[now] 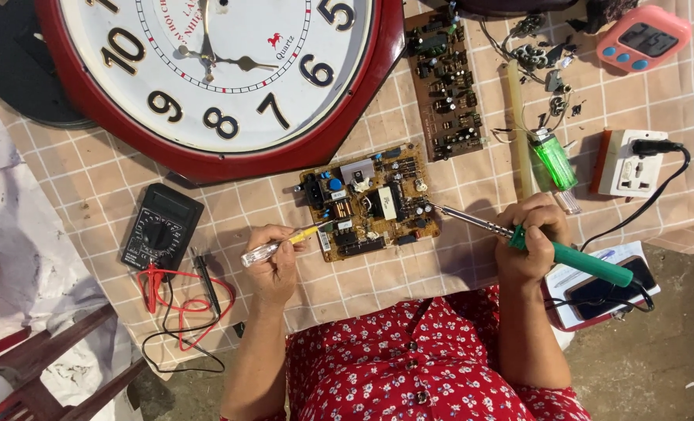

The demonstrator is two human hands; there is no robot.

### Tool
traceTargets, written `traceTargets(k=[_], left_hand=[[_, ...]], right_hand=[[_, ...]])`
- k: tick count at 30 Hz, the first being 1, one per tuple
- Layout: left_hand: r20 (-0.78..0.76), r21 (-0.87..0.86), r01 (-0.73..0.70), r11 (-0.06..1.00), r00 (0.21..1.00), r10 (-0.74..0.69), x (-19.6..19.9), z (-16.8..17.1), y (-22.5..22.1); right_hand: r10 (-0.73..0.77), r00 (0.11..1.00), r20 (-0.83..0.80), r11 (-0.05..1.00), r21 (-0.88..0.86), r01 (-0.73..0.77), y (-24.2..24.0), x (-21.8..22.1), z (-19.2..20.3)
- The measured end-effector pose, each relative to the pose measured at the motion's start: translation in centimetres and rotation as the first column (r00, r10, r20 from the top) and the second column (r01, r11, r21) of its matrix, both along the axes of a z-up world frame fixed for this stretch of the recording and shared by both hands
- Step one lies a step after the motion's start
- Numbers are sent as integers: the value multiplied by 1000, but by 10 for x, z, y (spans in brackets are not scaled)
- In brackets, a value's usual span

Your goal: The person is soldering electronic components onto a circuit board and then using a multimeter to test the connections.

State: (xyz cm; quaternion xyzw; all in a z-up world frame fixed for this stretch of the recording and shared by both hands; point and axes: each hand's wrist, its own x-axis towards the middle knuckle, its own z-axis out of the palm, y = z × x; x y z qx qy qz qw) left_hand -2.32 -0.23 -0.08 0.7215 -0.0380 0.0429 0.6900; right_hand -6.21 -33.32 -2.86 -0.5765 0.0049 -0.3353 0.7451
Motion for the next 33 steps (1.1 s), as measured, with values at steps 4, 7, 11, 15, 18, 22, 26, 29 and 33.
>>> traceTargets(k=[4, 7, 11, 15, 18, 22, 26, 29, 33], left_hand=[[18, 28, -5, 1000, 1000, 5, 1, 0, 0], [51, 68, -10, 998, 999, 6, 2, 4, -3], [73, 72, -24, 997, 997, 19, 1, 3, -3], [126, 123, -28, 992, 992, 13, 0, 0, -3], [176, 146, -54, 988, 984, 28, -2, -6, -3], [168, 118, -39, 992, 986, 19, -2, -7, -2], [200, 115, -28, 993, 980, 4, 0, -4, -3], [187, 115, -41, 993, 982, 19, 0, -8, -2], [157, 93, -62, 994, 986, 46, -2, -7, -3]], right_hand=[[10, 1000, 12, 1000, -21, -10, 1, 3, 5], [7, 998, 64, 997, -78, -2, 4, 3, 6], [-20, 996, 86, 992, -125, 30, 8, 0, 10], [-12, 995, 95, 991, -134, 25, 4, -3, 3], [10, 998, 61, 985, -174, 1, 10, 1, 18], [-30, 993, 114, 993, -112, 43, 4, -1, 0], [-33, 994, 109, 992, -118, 45, 7, 1, 5], [-31, 993, 112, 992, -121, 45, 8, 2, 6], [-21, 992, 124, 993, -115, 36, 7, 2, 4]])
